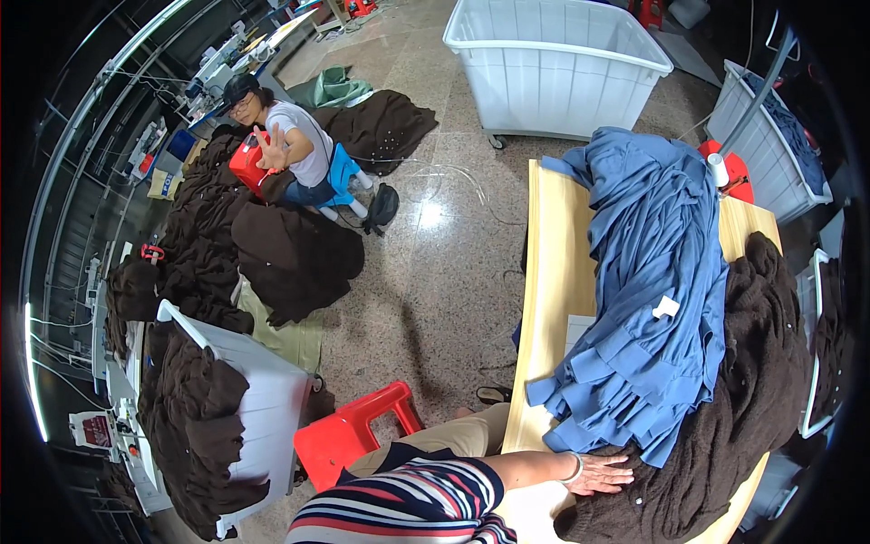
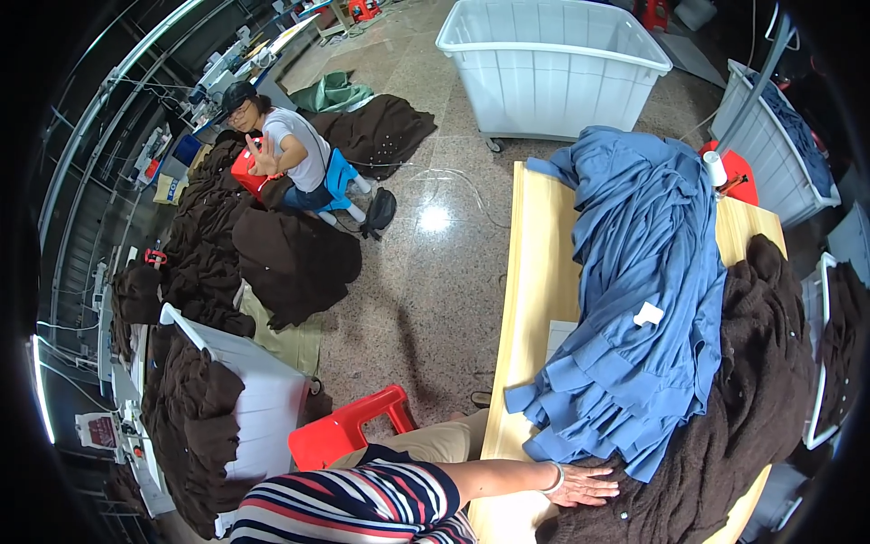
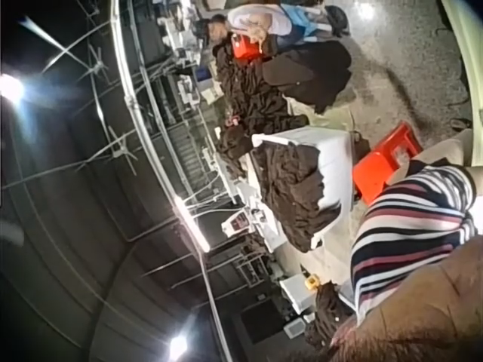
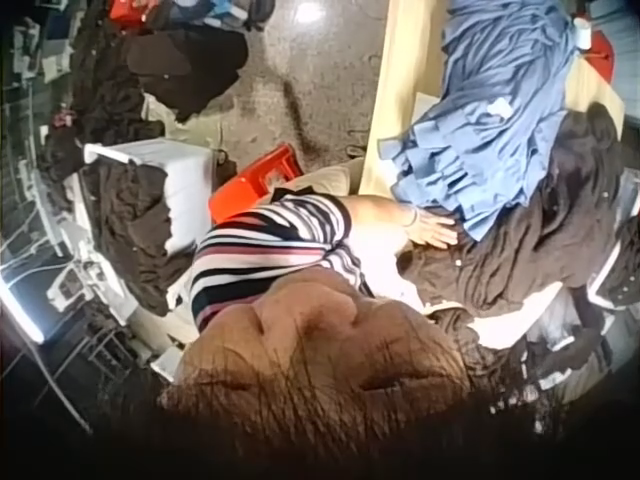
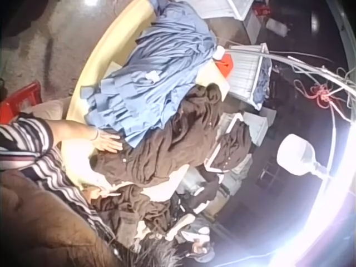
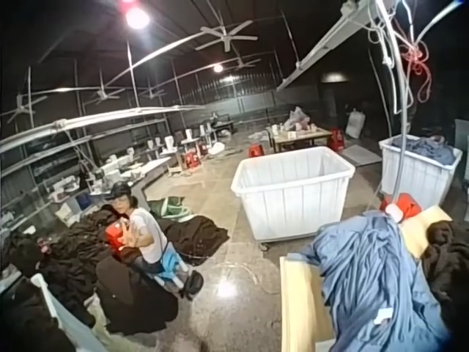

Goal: Cutting blue fabric with scissors on a work table in a factory setting.

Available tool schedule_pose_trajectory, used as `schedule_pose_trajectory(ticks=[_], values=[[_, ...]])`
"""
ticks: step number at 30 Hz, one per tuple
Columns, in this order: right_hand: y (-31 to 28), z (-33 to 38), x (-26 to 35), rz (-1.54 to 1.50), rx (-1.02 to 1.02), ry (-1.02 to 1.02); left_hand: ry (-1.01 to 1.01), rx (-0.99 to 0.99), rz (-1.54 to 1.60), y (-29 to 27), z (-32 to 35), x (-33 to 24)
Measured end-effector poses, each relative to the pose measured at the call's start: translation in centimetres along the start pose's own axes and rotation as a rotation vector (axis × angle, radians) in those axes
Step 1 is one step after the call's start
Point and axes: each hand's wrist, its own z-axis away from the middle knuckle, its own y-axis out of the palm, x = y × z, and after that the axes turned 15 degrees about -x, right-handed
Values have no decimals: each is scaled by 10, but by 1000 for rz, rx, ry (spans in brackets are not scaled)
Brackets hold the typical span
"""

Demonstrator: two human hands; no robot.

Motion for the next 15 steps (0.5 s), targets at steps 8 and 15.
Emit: schedule_pose_trajectory(ticks=[8, 15], values=[[-58, 0, 1, -167, -75, -42, 9, -43, -6, 12, -4, -4], [-224, 101, 31, 494, -694, -280, -165, 384, -42, -18, -1, -1]])
